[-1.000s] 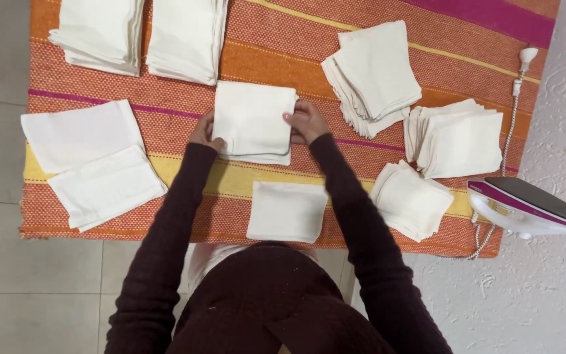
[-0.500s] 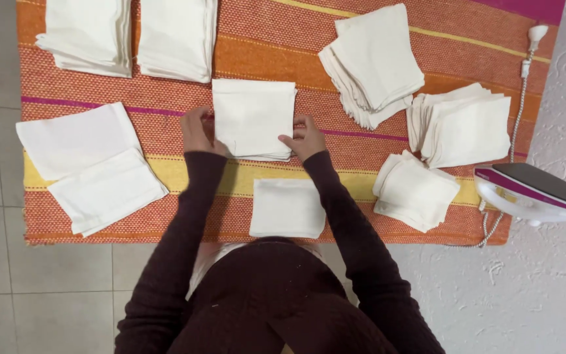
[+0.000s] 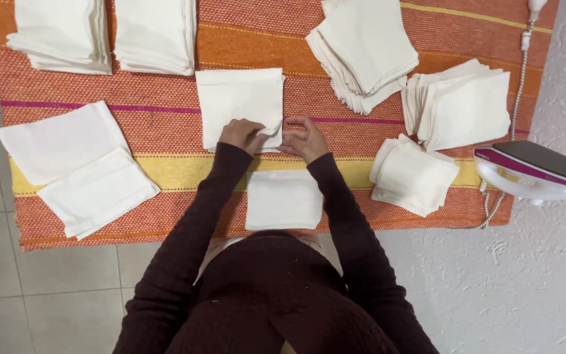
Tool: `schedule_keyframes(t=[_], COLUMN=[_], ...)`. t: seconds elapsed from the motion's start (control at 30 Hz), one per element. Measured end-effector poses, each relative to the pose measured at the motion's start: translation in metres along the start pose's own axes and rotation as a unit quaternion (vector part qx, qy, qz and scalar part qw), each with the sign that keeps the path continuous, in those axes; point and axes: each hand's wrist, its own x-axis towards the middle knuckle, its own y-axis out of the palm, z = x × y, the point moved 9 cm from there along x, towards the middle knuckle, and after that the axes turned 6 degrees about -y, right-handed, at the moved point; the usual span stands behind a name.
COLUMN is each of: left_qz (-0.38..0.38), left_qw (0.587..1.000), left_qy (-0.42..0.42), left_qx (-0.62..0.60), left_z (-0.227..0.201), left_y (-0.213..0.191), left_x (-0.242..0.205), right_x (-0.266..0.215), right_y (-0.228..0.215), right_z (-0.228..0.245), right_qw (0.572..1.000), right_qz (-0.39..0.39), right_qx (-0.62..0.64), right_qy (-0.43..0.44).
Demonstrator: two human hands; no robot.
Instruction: Folding and organizing small square fabric pieces on a workstation.
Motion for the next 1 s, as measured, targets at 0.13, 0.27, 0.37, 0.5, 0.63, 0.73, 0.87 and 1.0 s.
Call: schedule_keyframes(t=[0.13, 0.27, 0.37, 0.5, 0.63, 0.73, 0.87, 1.0], left_qz=[0.018, 0.042, 0.048, 0.060, 0.039, 0.010, -0.069, -0.131], left_qw=[0.987, 0.980, 0.988, 0.997, 0.999, 1.000, 0.987, 0.984], left_qy=[-0.092, -0.090, -0.075, -0.027, 0.005, -0.015, -0.074, 0.053], left_qx=[-0.133, -0.174, -0.129, -0.028, 0.017, -0.015, -0.124, -0.106], left_z=[0.002, -0.018, -0.019, -0.033, -0.023, -0.009, -0.016, -0.048], left_y=[-0.022, -0.036, -0.028, -0.026, -0.009, -0.003, -0.022, -0.048], left_x=[0.002, 0.000, 0.000, -0.003, -0.001, 0.000, -0.002, -0.008], right_x=[0.002, 0.005, 0.000, 0.001, 0.003, 0.002, -0.007, -0.007], right_y=[-0.009, -0.014, -0.005, -0.005, -0.008, -0.008, 0.000, -0.002], right_z=[0.001, -0.006, 0.004, 0.004, -0.004, -0.005, 0.009, 0.007], right_qw=[0.997, 0.994, 0.990, 0.989, 0.988, 0.987, 0.980, 0.968], right_qz=[-0.054, -0.074, -0.086, -0.085, -0.085, -0.090, -0.100, -0.073], right_qx=[-0.055, -0.083, -0.114, -0.119, -0.127, -0.130, -0.171, -0.240], right_qy=[-0.016, -0.008, -0.009, -0.013, -0.029, -0.032, -0.015, -0.015])
